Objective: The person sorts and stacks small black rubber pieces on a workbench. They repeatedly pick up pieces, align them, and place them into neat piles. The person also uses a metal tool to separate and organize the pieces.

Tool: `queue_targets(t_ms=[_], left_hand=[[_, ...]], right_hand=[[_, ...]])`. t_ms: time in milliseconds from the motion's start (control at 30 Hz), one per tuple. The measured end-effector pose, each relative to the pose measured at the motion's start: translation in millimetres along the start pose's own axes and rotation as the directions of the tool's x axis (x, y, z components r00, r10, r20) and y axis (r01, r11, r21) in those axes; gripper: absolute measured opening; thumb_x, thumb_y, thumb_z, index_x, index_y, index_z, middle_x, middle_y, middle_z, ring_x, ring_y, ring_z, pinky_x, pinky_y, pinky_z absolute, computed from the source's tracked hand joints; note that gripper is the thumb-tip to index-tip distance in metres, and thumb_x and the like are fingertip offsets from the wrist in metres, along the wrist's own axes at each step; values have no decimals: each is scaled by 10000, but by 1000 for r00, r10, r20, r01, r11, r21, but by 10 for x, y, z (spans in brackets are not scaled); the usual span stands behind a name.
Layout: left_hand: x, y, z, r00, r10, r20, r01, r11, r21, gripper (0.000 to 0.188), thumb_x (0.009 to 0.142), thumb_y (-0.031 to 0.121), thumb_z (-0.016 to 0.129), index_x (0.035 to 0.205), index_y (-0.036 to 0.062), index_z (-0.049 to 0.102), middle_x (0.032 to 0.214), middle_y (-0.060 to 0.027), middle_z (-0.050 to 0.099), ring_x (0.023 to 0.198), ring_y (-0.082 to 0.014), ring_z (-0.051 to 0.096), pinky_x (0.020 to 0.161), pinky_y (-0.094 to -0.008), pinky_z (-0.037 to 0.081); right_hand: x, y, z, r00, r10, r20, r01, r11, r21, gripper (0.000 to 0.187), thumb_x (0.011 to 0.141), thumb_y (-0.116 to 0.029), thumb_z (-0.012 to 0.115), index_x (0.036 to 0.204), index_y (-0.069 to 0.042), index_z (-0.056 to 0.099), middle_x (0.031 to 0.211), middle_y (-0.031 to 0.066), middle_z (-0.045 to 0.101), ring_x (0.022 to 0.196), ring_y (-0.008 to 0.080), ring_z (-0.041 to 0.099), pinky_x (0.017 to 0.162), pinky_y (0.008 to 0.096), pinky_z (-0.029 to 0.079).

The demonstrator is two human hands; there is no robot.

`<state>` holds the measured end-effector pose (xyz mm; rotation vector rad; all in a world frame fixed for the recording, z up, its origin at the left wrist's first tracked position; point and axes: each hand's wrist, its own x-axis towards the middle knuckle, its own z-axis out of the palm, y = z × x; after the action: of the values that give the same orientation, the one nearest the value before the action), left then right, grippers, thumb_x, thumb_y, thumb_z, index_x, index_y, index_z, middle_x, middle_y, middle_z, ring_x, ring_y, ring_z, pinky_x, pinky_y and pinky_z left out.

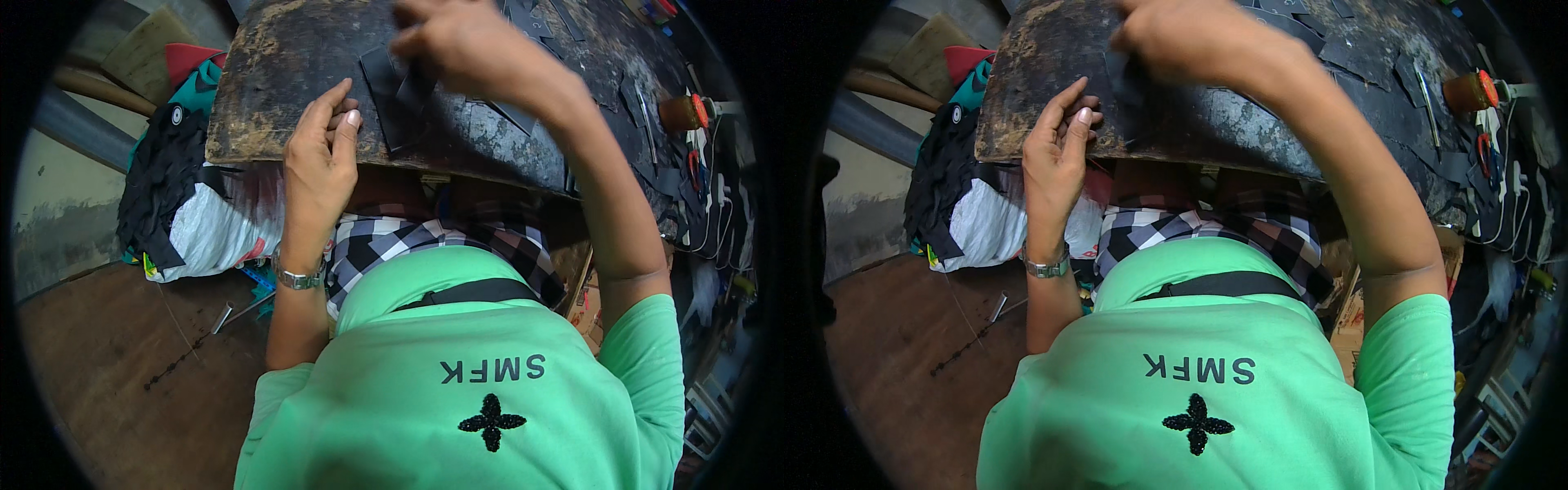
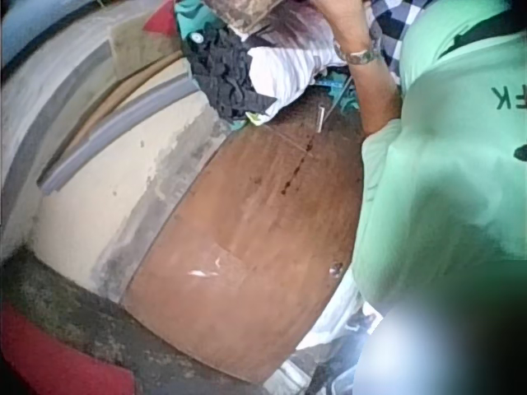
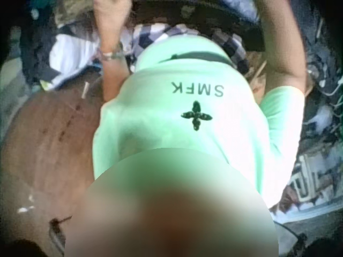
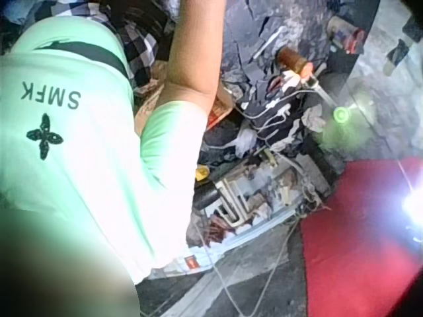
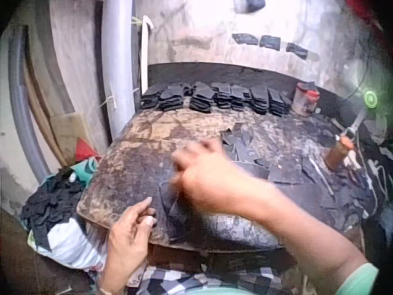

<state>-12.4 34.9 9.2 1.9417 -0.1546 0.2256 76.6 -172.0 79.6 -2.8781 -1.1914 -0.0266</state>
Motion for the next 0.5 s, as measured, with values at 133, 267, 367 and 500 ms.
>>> queue_targets(t_ms=[133,267,367,500], left_hand=[[0,9,-10,997,-34,72,37,999,-40,452,876,-5,627,1324,6,563,1091,-159,664,915,-179,656,769,-284,542],[-31,40,-42,984,101,150,-104,995,13,555,800,-114,573,1334,38,583,1132,-91,620,961,-141,589,833,-253,498],[-36,43,-49,980,113,163,-130,987,94,509,778,-109,590,1263,35,639,1114,-106,623,930,-157,602,818,-264,495],[-53,36,-6,972,208,105,-223,961,162,400,792,-83,637,1177,18,678,1077,-136,633,916,-229,653,802,-311,516]], right_hand=[[45,-332,318,960,-189,-205,196,981,12,404,807,26,591,1170,-136,662,1312,132,532,1313,297,447,1107,467,320],[-200,-143,391,874,147,-464,158,816,556,459,827,115,526,1215,-108,628,1312,99,558,1257,222,535,1005,361,456],[-431,-152,449,740,572,-354,-36,560,828,303,962,35,453,1183,-44,645,1053,29,662,944,101,621,825,244,497],[-574,-338,600,744,645,-172,-88,349,933,217,951,3,507,1110,12,655,918,86,681,795,123,640,748,271,521]])
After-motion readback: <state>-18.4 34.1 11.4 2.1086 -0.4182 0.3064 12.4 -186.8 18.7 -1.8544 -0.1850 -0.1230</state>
